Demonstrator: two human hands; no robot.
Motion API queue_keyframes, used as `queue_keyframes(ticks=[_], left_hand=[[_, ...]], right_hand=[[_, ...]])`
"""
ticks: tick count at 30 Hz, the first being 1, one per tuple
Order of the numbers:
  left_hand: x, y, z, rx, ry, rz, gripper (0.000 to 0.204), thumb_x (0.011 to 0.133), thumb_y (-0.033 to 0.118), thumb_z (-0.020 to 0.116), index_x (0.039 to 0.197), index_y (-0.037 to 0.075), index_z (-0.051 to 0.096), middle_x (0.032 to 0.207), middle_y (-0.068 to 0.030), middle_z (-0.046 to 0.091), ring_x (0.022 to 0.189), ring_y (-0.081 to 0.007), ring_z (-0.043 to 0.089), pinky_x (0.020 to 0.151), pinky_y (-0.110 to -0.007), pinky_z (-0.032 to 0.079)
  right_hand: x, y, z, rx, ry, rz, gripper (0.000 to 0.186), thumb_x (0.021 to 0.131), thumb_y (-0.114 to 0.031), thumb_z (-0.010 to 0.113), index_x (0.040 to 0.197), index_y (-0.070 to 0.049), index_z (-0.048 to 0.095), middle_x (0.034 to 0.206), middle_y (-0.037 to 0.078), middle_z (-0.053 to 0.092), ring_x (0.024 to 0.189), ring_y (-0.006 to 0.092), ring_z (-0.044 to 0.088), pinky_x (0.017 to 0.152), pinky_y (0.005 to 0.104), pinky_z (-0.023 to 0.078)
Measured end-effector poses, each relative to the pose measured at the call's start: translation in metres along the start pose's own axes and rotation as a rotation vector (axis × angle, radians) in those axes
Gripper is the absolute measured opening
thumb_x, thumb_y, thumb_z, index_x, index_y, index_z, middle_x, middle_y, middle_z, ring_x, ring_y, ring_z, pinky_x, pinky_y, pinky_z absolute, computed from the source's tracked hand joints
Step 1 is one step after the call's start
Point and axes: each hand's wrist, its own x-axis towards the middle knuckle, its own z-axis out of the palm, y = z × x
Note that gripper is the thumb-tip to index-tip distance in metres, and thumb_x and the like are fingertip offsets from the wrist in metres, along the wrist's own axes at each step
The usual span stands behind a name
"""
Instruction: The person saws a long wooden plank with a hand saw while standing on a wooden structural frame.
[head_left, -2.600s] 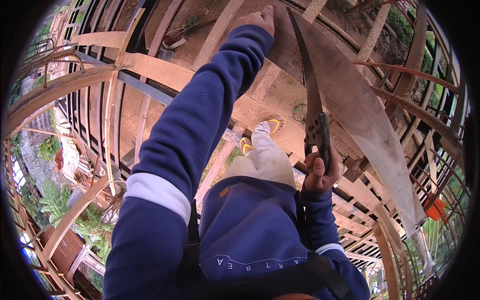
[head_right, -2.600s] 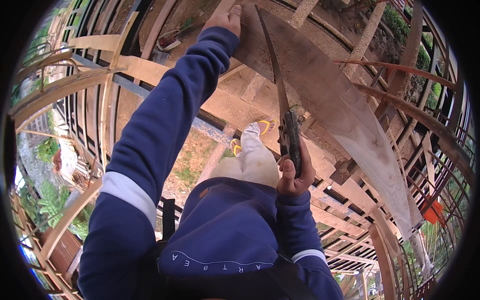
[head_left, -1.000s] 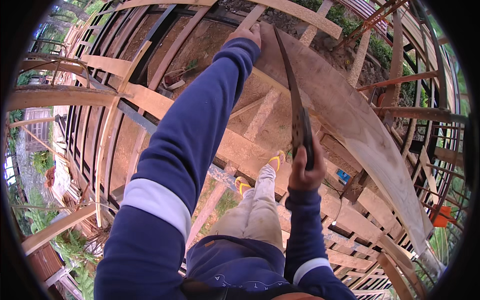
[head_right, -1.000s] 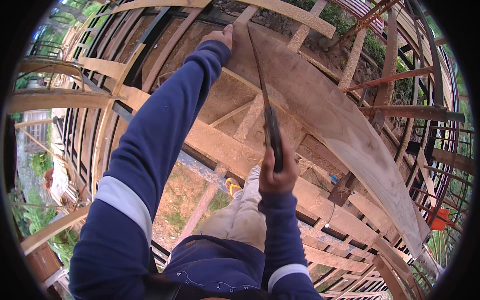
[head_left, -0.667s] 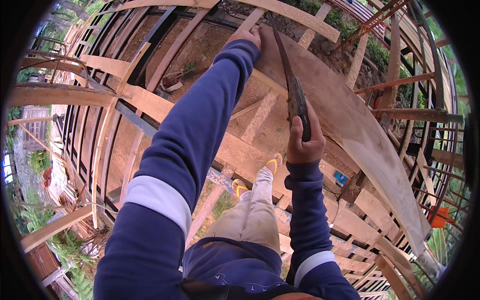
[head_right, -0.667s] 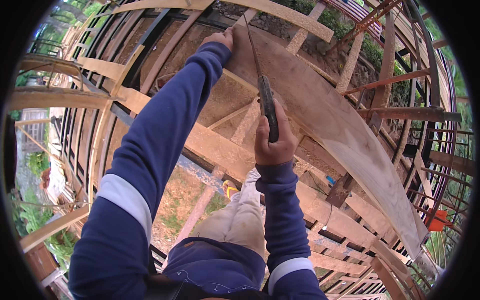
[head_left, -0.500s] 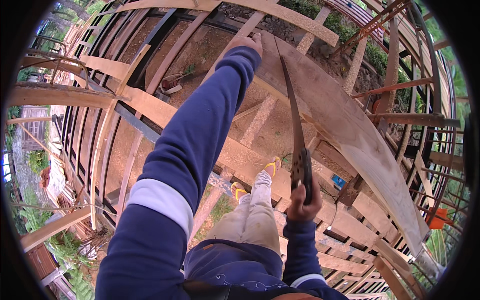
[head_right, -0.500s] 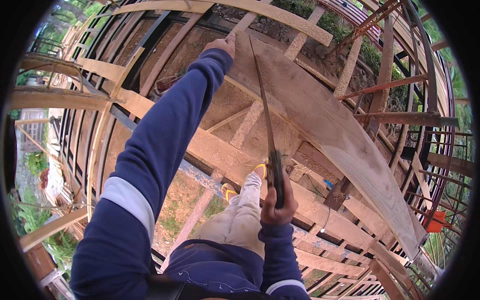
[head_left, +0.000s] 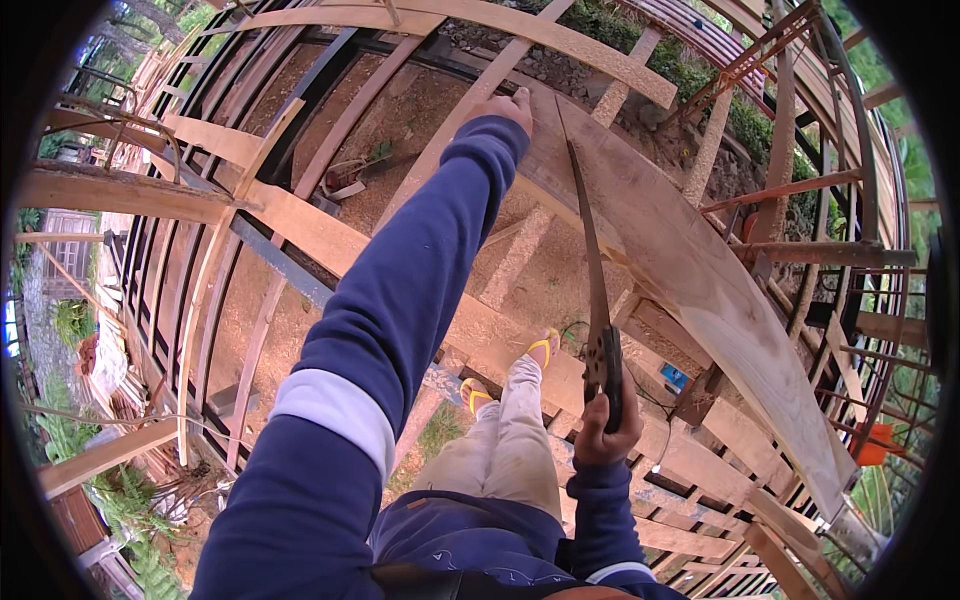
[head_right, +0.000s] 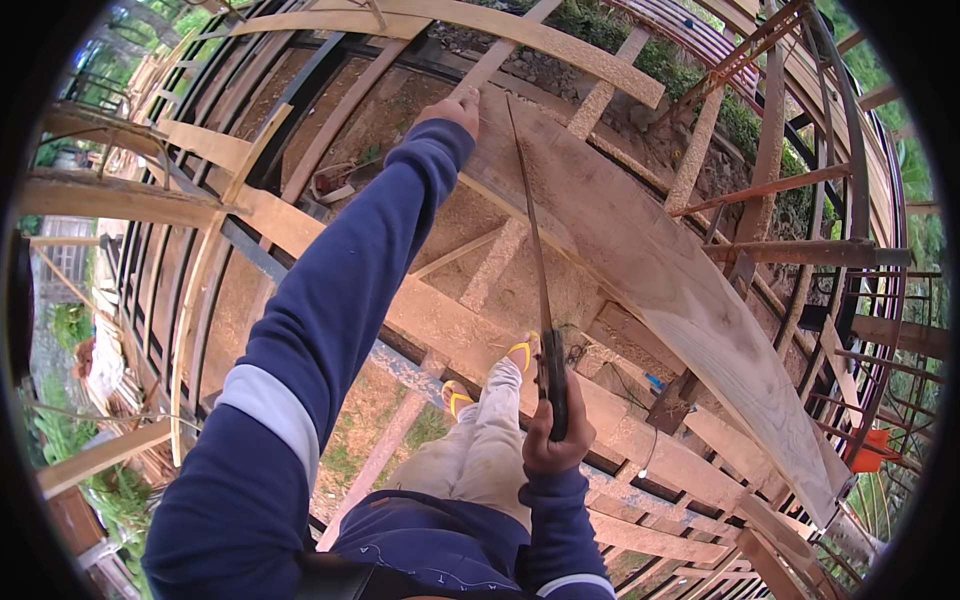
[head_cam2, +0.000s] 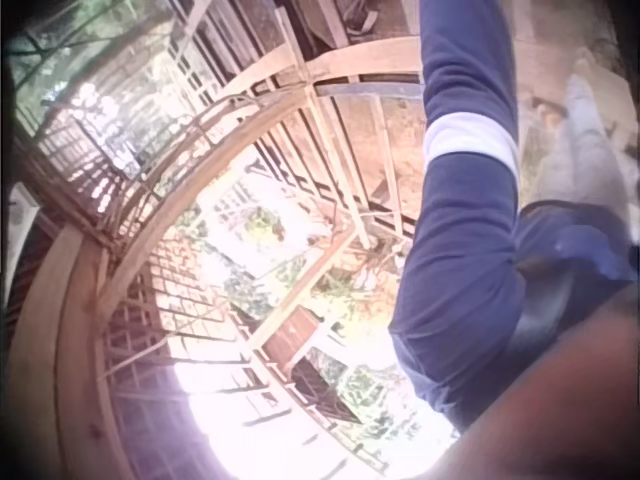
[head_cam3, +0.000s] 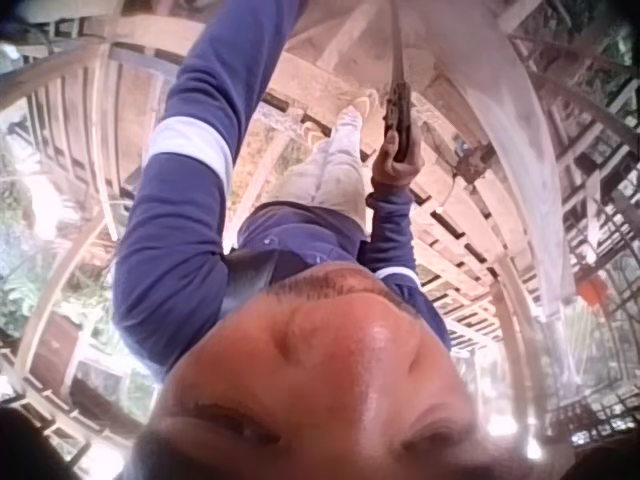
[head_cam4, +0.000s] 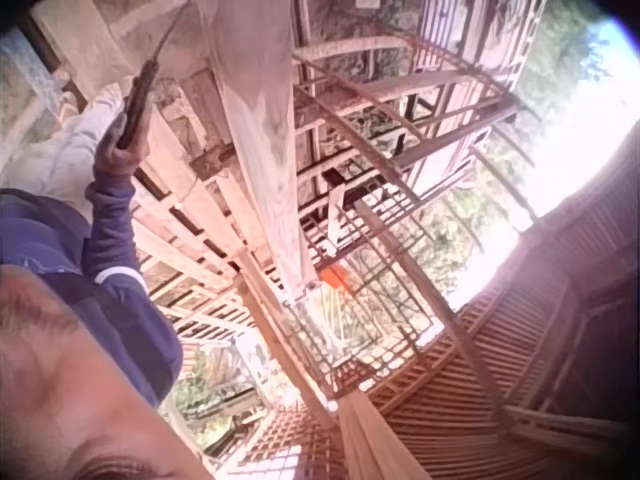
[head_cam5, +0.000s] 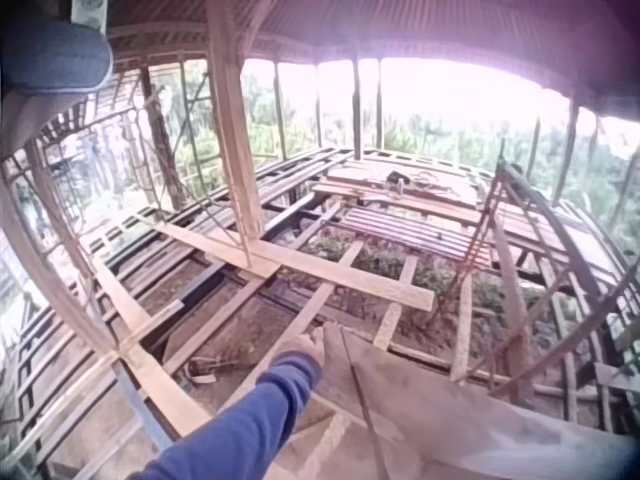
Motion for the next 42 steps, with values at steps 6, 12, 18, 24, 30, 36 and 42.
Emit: queue_keyframes(ticks=[6, 12, 18, 24, 30, 36, 42], left_hand=[[-0.001, 0.008, -0.001, -0.028, -0.005, 0.002, 0.065, 0.100, 0.051, 0.029, 0.113, 0.002, 0.069, 0.113, -0.0280, 0.065, 0.112, -0.0441, 0.060, 0.100, -0.048, 0.046], [0.000, -0.001, -0.006, -0.008, 0.023, 0.022, 0.067, 0.100, 0.052, 0.028, 0.111, 0.000, 0.070, 0.110, -0.0304, 0.065, 0.110, -0.0447, 0.061, 0.100, -0.049, 0.046], [0.008, 0.008, 0.002, -0.047, 0.020, 0.050, 0.066, 0.100, 0.051, 0.030, 0.111, 0.001, 0.070, 0.111, -0.0295, 0.065, 0.111, -0.0444, 0.061, 0.099, -0.049, 0.046], [0.008, -0.010, -0.005, -0.018, 0.020, 0.018, 0.064, 0.100, 0.051, 0.031, 0.111, 0.002, 0.070, 0.112, -0.0289, 0.065, 0.111, -0.0439, 0.061, 0.099, -0.048, 0.046], [0.009, 0.001, 0.005, -0.020, 0.013, 0.014, 0.065, 0.100, 0.051, 0.029, 0.113, 0.002, 0.069, 0.115, -0.0283, 0.064, 0.112, -0.0442, 0.060, 0.100, -0.048, 0.046], [0.012, -0.017, -0.003, 0.009, 0.028, 0.026, 0.065, 0.100, 0.051, 0.029, 0.113, 0.002, 0.069, 0.114, -0.0287, 0.065, 0.111, -0.0453, 0.060, 0.100, -0.049, 0.046], [0.001, 0.009, 0.004, -0.072, 0.000, 0.047, 0.066, 0.100, 0.051, 0.029, 0.111, 0.001, 0.070, 0.112, -0.0288, 0.065, 0.111, -0.0454, 0.060, 0.100, -0.049, 0.046]], right_hand=[[0.110, 0.000, 0.047, -0.234, -0.021, 0.043, 0.040, 0.095, -0.013, 0.058, 0.130, 0.006, 0.055, 0.109, 0.019, 0.070, 0.099, 0.0234, 0.069, 0.087, 0.0329, 0.053], [-0.006, 0.001, 0.004, 0.035, 0.012, -0.124, 0.043, 0.095, -0.007, 0.046, 0.134, 0.012, 0.048, 0.123, 0.027, 0.064, 0.113, 0.0294, 0.065, 0.095, 0.0346, 0.050], [0.112, 0.003, 0.051, -0.198, 0.040, -0.032, 0.038, 0.093, -0.011, 0.058, 0.128, 0.003, 0.058, 0.103, 0.018, 0.070, 0.089, 0.0193, 0.069, 0.080, 0.0303, 0.053], [-0.017, 0.007, -0.001, 0.026, -0.011, 0.030, 0.044, 0.092, -0.007, 0.048, 0.132, 0.010, 0.052, 0.120, 0.023, 0.067, 0.107, 0.0254, 0.068, 0.094, 0.0322, 0.051], [0.124, -0.015, 0.059, -0.222, -0.034, 0.019, 0.042, 0.094, -0.015, 0.059, 0.133, 0.002, 0.055, 0.101, 0.018, 0.071, 0.085, 0.0206, 0.069, 0.078, 0.0330, 0.054], [-0.009, 0.006, 0.001, -0.039, 0.016, 0.023, 0.043, 0.094, -0.011, 0.055, 0.131, 0.010, 0.053, 0.114, 0.022, 0.069, 0.102, 0.0244, 0.069, 0.091, 0.0339, 0.052], [0.117, -0.003, 0.048, -0.220, -0.006, 0.105, 0.042, 0.094, -0.014, 0.057, 0.131, 0.006, 0.056, 0.108, 0.020, 0.071, 0.095, 0.0241, 0.071, 0.085, 0.0349, 0.055]])
